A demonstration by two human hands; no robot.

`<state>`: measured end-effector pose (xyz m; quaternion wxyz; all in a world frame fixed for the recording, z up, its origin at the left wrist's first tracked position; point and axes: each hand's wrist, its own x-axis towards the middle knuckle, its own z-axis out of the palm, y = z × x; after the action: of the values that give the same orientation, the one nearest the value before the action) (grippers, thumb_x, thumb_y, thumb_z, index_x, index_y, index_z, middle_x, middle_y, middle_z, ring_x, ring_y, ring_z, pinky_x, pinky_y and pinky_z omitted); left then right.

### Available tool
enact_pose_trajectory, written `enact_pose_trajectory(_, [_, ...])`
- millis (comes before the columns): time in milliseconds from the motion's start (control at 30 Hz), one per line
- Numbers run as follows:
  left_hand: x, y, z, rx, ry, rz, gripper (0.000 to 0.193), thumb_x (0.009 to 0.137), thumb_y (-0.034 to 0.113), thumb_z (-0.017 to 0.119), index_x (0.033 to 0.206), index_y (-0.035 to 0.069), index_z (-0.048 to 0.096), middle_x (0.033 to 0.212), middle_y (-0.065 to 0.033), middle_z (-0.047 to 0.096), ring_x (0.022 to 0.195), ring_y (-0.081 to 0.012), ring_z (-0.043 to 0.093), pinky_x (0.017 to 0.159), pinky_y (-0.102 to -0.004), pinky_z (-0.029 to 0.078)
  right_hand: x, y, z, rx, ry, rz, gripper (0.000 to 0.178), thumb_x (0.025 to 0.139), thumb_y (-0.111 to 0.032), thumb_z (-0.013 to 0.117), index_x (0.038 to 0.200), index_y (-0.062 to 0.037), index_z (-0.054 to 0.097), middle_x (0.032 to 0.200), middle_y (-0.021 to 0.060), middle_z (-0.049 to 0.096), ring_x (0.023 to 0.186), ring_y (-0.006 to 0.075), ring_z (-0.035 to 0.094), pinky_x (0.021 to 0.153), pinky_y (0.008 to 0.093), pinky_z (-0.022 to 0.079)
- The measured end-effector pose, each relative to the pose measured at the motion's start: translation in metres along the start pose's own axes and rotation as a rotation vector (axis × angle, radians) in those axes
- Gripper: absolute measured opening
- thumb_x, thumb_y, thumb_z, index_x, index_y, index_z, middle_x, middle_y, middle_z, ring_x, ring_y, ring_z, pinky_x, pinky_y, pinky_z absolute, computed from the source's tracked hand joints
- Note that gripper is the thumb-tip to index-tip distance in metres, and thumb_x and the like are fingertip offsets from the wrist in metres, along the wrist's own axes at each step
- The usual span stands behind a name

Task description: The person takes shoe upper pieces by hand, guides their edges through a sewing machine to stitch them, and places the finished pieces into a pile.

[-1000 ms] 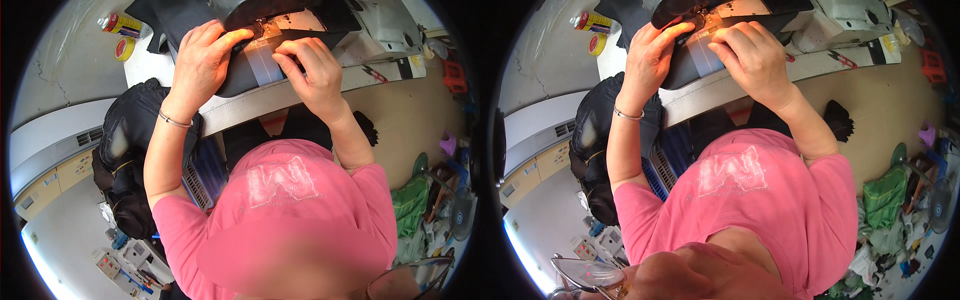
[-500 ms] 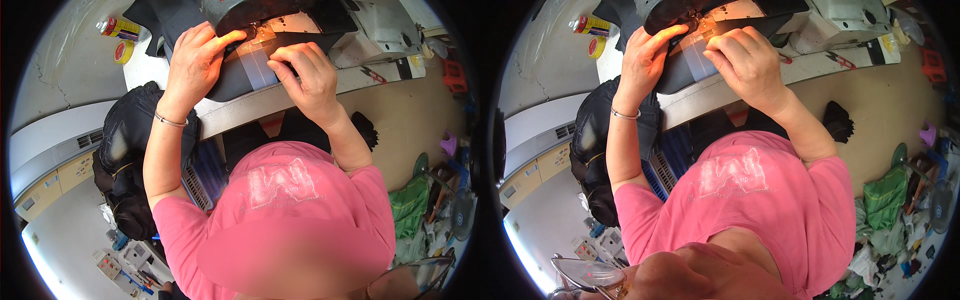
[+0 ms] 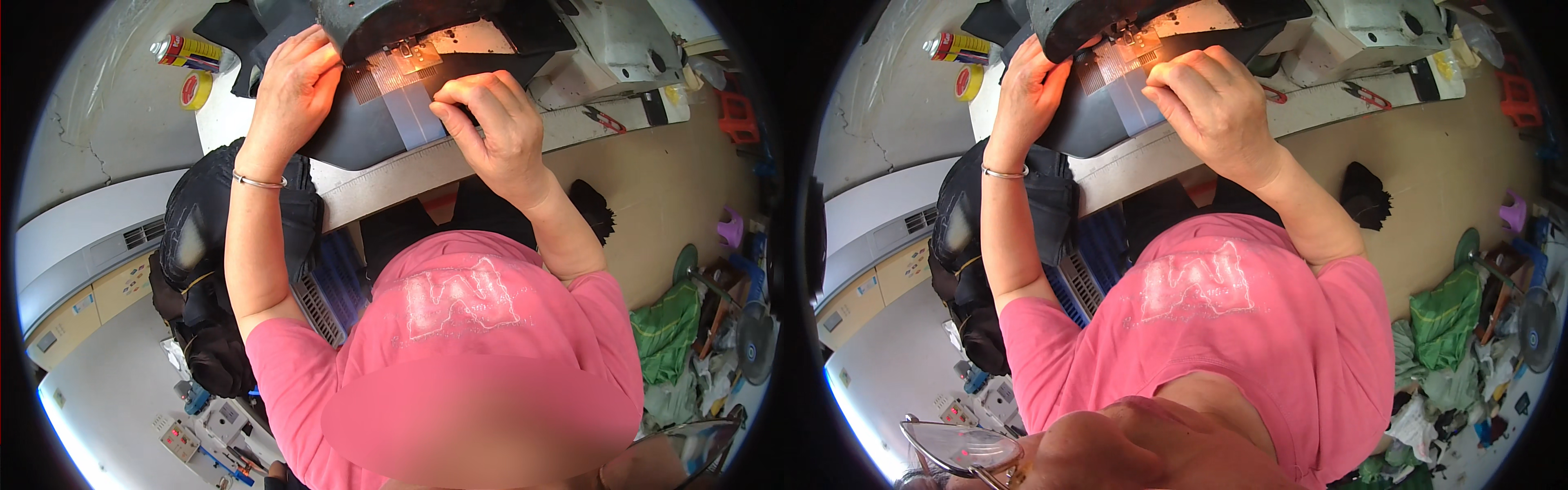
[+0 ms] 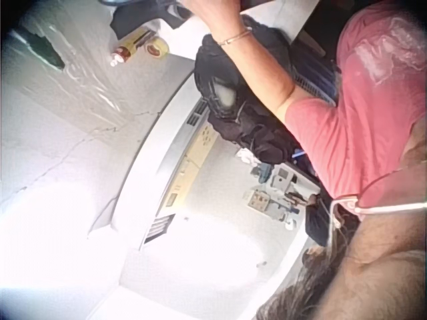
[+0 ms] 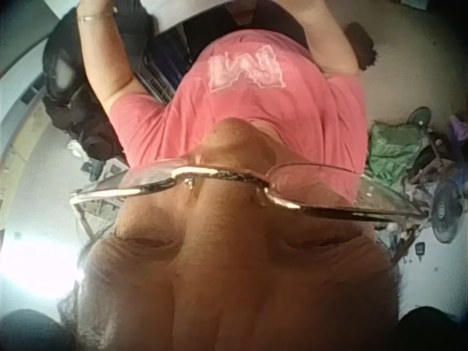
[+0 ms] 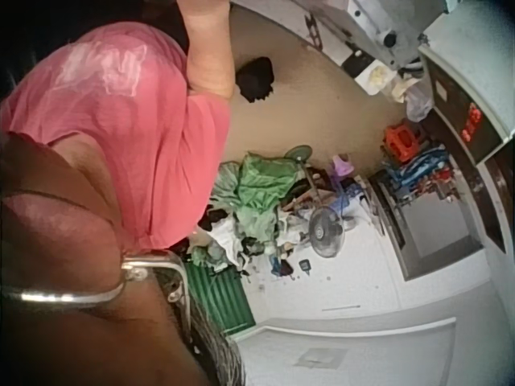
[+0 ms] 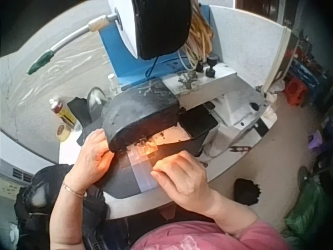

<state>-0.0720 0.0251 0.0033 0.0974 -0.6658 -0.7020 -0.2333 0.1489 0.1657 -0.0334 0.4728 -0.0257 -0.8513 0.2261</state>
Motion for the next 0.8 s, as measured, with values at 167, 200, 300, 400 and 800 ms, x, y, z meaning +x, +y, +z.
enact_pose_trajectory(167, [-0.013, 0.007, -0.009, -0.004, -0.027, -0.026, 0.028, 0.085, -0.001, 0.064, 0.11, 0.008, 0.071, 0.123, -0.0113, 0.067, 0.12, -0.0325, 0.06, 0.103, -0.0418, 0.045, -0.001, 0.0, 0.001, 0.008, 0.01, 0.01, 0.015, 0.083, -0.008, 0.078, 0.091, -0.0095, 0.065, 0.084, 0.0022, 0.064, 0.076, 0.0224, 0.059, 0.069, 0.0352, 0.05])
enact_pose_trajectory(200, [-0.015, 0.013, -0.011, -0.013, -0.033, -0.032, 0.031, 0.085, -0.002, 0.064, 0.112, 0.01, 0.072, 0.124, -0.0105, 0.067, 0.121, -0.0321, 0.06, 0.103, -0.0417, 0.045, -0.001, 0.0, 0.002, 0.014, 0.009, 0.009, 0.015, 0.083, -0.008, 0.078, 0.091, -0.0095, 0.065, 0.084, 0.0022, 0.064, 0.076, 0.0224, 0.059, 0.069, 0.0352, 0.05])
enact_pose_trajectory(300, [-0.025, 0.026, -0.015, -0.015, -0.036, -0.066, 0.039, 0.084, -0.003, 0.064, 0.116, 0.016, 0.073, 0.128, -0.0082, 0.067, 0.123, -0.031, 0.06, 0.104, -0.0416, 0.044, 0.0, 0.0, 0.001, 0.017, 0.012, 0.01, 0.016, 0.082, -0.007, 0.078, 0.091, -0.0092, 0.065, 0.084, 0.0022, 0.064, 0.076, 0.0226, 0.059, 0.069, 0.0351, 0.051])
enact_pose_trajectory(400, [-0.031, 0.038, -0.017, -0.031, -0.028, -0.063, 0.038, 0.084, -0.004, 0.064, 0.115, 0.016, 0.073, 0.13, -0.0063, 0.066, 0.124, -0.0298, 0.059, 0.105, -0.0417, 0.043, 0.002, -0.002, 0.0, -0.02, -0.034, -0.001, 0.015, 0.085, -0.006, 0.077, 0.098, -0.0074, 0.07, 0.09, 0.0038, 0.068, 0.081, 0.0238, 0.064, 0.071, 0.0344, 0.052])
enact_pose_trajectory(800, [-0.038, 0.066, -0.023, 0.044, -0.044, -0.082, 0.042, 0.085, -0.003, 0.063, 0.119, 0.018, 0.073, 0.132, -0.0049, 0.065, 0.123, -0.0283, 0.059, 0.102, -0.0411, 0.045, 0.005, -0.025, -0.005, -0.313, -0.196, -0.077, 0.02, 0.09, -0.023, 0.073, 0.108, -0.0138, 0.074, 0.101, -0.0003, 0.064, 0.09, 0.0215, 0.06, 0.077, 0.0363, 0.048])
